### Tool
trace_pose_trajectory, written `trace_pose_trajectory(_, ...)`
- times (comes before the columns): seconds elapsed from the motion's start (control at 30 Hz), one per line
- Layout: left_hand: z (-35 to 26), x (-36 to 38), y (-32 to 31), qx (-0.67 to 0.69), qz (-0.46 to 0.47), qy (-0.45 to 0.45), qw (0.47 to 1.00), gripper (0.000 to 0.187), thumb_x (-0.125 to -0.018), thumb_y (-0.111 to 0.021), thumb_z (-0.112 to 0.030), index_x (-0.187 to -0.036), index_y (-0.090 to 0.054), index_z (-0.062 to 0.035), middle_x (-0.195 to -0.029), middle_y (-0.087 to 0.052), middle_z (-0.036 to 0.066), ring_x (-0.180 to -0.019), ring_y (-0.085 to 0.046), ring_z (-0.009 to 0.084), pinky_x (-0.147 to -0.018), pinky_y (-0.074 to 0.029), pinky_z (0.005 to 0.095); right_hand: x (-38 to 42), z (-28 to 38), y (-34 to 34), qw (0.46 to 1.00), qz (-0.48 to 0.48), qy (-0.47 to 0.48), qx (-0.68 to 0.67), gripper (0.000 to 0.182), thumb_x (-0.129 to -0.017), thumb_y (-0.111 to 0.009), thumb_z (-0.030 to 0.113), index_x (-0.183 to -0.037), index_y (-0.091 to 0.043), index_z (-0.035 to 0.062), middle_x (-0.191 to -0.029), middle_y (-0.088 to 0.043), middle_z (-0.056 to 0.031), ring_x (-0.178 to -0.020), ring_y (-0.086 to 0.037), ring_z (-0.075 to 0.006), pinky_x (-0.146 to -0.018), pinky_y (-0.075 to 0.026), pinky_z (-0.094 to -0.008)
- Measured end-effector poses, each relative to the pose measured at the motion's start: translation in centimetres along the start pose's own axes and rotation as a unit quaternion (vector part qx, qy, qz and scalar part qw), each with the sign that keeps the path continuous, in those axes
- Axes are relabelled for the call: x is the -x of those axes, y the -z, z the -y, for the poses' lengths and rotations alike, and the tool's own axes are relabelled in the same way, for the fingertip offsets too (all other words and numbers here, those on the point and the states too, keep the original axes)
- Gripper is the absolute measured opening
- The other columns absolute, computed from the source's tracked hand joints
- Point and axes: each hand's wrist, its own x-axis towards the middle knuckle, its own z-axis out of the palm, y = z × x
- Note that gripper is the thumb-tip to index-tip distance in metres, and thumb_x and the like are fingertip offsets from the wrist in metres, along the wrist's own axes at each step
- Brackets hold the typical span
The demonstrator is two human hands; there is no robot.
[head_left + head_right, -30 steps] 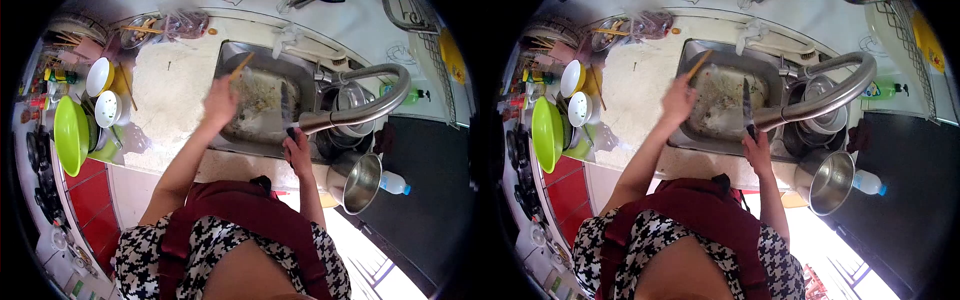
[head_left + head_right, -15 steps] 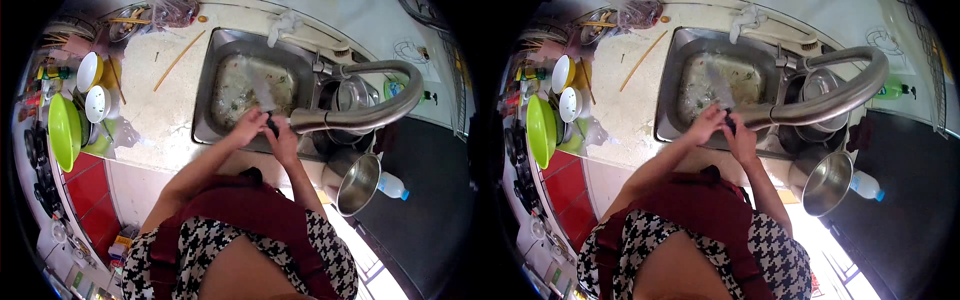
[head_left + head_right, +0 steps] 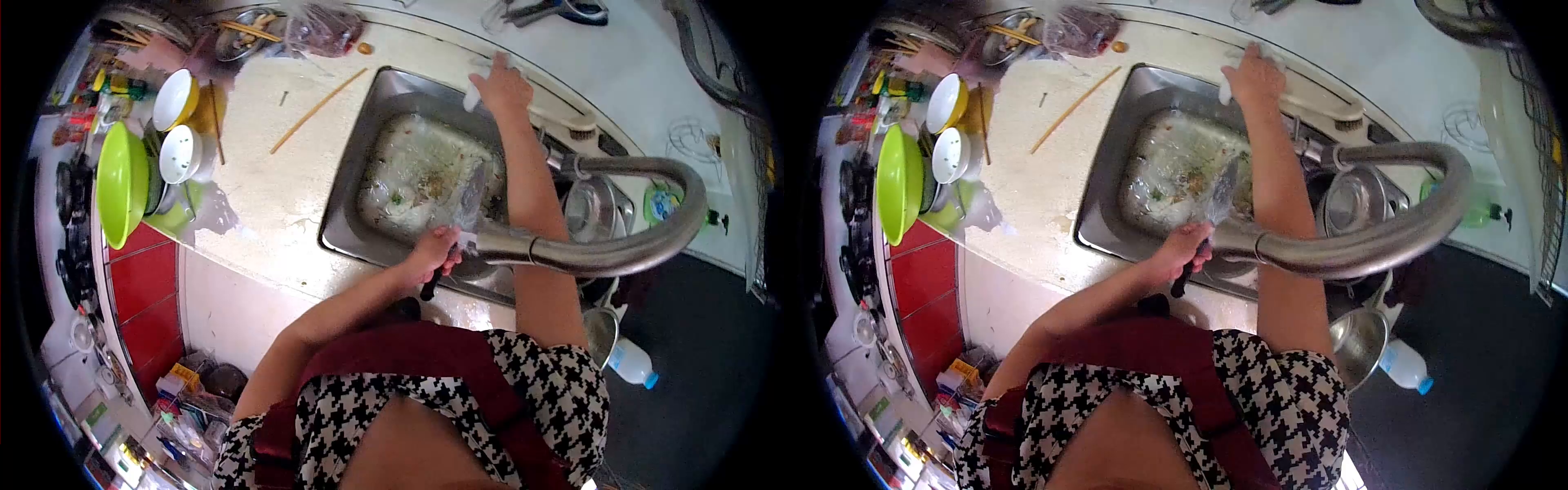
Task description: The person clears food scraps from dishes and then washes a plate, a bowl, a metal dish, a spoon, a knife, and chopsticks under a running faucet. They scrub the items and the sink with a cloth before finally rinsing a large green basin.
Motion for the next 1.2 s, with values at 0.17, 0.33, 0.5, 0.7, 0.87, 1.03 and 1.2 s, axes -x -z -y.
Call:
trace_pose_trajectory(0.17,1.2,0.3,1.1,0.017,0.050,-0.110,0.993,0.012,-0.080,-0.056,-0.003,-0.088,-0.047,-0.0068,-0.074,-0.052,0.003,-0.059,-0.047,0.0111,-0.053,-0.042,0.0260,-2.9,-0.6,-1.2,0.997,0.052,0.045,-0.029,0.045,-0.073,-0.060,0.034,-0.113,-0.048,0.0175,-0.100,-0.057,-0.0123,-0.094,-0.056,-0.0283,-0.076,-0.045,-0.0400)
trace_pose_trajectory(0.33,1.3,-0.4,3.8,0.076,0.018,-0.106,0.991,0.014,-0.079,-0.053,0.001,-0.088,-0.045,-0.0067,-0.073,-0.050,0.003,-0.056,-0.048,0.0114,-0.045,-0.040,0.0252,3.6,-1.1,3.0,0.937,-0.054,0.177,-0.296,0.042,-0.066,-0.062,0.018,-0.107,-0.052,0.0126,-0.103,-0.057,-0.0101,-0.092,-0.055,-0.0281,-0.081,-0.042,-0.0363)
trace_pose_trajectory(0.5,-1.7,0.0,3.6,0.064,-0.025,-0.103,0.992,0.011,-0.081,-0.050,0.001,-0.088,-0.047,-0.0067,-0.072,-0.053,0.003,-0.049,-0.044,0.0094,-0.041,-0.038,0.0239,16.0,-2.3,-1.5,0.867,0.034,0.219,-0.446,0.042,-0.064,-0.064,0.013,-0.105,-0.054,0.0082,-0.099,-0.057,-0.0122,-0.094,-0.053,-0.0289,-0.081,-0.042,-0.0365)
trace_pose_trajectory(0.7,-0.8,1.4,2.3,-0.017,0.004,-0.087,0.996,0.012,-0.079,-0.050,0.000,-0.088,-0.047,-0.0077,-0.063,-0.045,0.000,-0.046,-0.038,0.0080,-0.038,-0.029,0.0221,21.8,-1.0,-4.5,0.928,0.072,0.139,-0.338,0.031,-0.072,-0.063,0.027,-0.093,-0.055,0.0056,-0.090,-0.056,-0.0146,-0.084,-0.055,-0.0340,-0.071,-0.043,-0.0410)
trace_pose_trajectory(0.87,-1.2,2.6,1.7,-0.041,0.028,-0.080,0.996,0.012,-0.083,-0.046,-0.002,-0.093,-0.044,-0.0084,-0.068,-0.047,0.001,-0.046,-0.034,0.0056,-0.039,-0.029,0.0209,18.6,-1.9,-6.1,0.945,0.017,0.057,-0.321,0.033,-0.077,-0.059,0.033,-0.093,-0.055,0.0045,-0.095,-0.056,-0.0173,-0.084,-0.054,-0.0364,-0.072,-0.043,-0.0430)
trace_pose_trajectory(1.03,-0.8,4.9,1.4,-0.037,0.026,-0.081,0.996,0.003,-0.089,-0.044,-0.010,-0.088,-0.043,-0.0074,-0.066,-0.048,0.001,-0.045,-0.036,0.0056,-0.038,-0.031,0.0213,16.3,-4.7,-7.4,0.871,0.009,-0.075,-0.486,0.037,-0.077,-0.060,0.037,-0.092,-0.055,0.0037,-0.087,-0.059,-0.0114,-0.078,-0.055,-0.0276,-0.069,-0.043,-0.0374)
trace_pose_trajectory(1.2,0.0,3.3,2.1,-0.089,0.021,-0.163,0.982,0.011,-0.091,-0.043,-0.017,-0.087,-0.044,-0.0066,-0.064,-0.049,0.001,-0.041,-0.038,0.0069,-0.037,-0.033,0.0220,18.9,-5.6,-4.8,0.768,0.077,-0.168,-0.614,0.037,-0.084,-0.053,0.037,-0.097,-0.055,0.0027,-0.085,-0.057,-0.0042,-0.081,-0.052,-0.0152,-0.074,-0.041,-0.0279)
